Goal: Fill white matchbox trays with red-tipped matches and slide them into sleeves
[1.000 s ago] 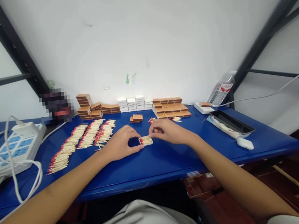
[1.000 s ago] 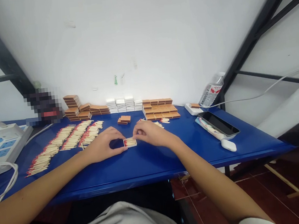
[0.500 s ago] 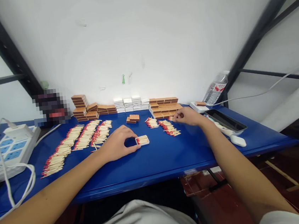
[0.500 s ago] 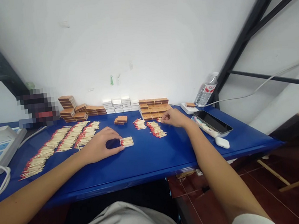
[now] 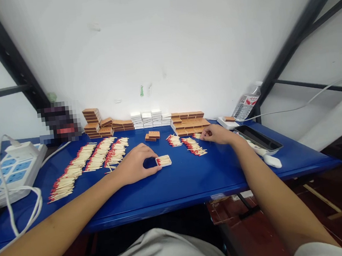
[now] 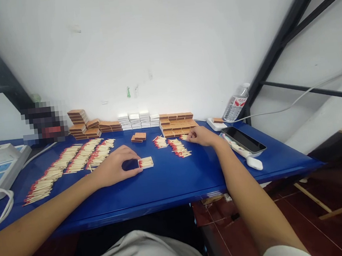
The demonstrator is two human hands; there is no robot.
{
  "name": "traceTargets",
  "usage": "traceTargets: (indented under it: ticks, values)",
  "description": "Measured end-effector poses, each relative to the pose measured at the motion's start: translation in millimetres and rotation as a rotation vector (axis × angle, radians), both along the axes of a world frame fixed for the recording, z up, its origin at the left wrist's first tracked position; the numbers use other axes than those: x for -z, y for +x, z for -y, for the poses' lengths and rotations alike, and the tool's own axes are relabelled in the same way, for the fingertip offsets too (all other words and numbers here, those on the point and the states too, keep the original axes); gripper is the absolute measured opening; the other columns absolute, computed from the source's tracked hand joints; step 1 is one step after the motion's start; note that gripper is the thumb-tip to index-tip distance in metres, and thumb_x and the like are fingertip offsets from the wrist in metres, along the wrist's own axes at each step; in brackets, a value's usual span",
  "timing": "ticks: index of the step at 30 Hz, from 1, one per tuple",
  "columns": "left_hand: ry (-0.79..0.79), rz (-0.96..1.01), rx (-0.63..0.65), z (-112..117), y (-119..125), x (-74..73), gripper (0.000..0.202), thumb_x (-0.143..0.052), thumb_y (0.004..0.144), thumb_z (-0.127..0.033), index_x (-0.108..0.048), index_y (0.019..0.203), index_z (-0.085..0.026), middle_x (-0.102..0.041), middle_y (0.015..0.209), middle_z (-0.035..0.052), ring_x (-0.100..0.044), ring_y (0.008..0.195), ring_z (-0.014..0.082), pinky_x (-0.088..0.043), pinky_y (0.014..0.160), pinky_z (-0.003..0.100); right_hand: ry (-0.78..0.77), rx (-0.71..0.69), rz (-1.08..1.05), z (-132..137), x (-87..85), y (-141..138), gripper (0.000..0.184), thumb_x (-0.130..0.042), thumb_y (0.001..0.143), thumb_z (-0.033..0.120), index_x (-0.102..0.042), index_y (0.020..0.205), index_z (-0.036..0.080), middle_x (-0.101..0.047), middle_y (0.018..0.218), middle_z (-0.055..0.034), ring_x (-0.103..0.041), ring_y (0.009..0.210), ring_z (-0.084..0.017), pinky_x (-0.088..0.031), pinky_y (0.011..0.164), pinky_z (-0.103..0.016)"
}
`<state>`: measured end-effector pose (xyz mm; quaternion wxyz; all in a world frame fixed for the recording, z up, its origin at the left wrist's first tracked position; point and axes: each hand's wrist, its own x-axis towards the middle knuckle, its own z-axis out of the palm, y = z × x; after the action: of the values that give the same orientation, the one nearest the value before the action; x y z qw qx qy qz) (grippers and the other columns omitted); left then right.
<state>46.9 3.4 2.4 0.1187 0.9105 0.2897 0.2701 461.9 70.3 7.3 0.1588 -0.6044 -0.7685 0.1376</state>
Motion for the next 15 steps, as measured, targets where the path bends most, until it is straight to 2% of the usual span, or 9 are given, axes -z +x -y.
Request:
traceTargets:
  ticks: [8, 15]
  values:
    - [0.001, -0.008, -0.004, -0.5, -0.7, 1.0, 0.024, -0.076, 0.091, -0.044, -0.078, 0.106, -0.026, -0.075, 0.108, 0.0063, -0.064, 0.108, 0.0270, -0.054, 0.097, 0.042, -0.007, 0.018, -0.021, -0.1, 0.6, 6.7, 0.035, -0.074, 0.078, 0.053, -0.073, 0.082, 0.018, -0.065, 0.068, -0.0037, -0.051, 0.062, -0.017, -0.034, 0.059, -0.032]
    - [-0.002, -0.012, -0.006, -0.4, -0.7, 0.4, 0.026, -0.077, 0.091, -0.044, -0.078, 0.107, -0.025, -0.075, 0.108, 0.0065, -0.064, 0.108, 0.0269, -0.054, 0.097, 0.041, -0.020, 0.037, 0.003, 0.2, 0.2, 5.3, 0.035, -0.074, 0.078, 0.053, -0.071, 0.079, 0.018, -0.068, 0.071, -0.0053, -0.055, 0.066, -0.019, -0.036, 0.061, -0.032]
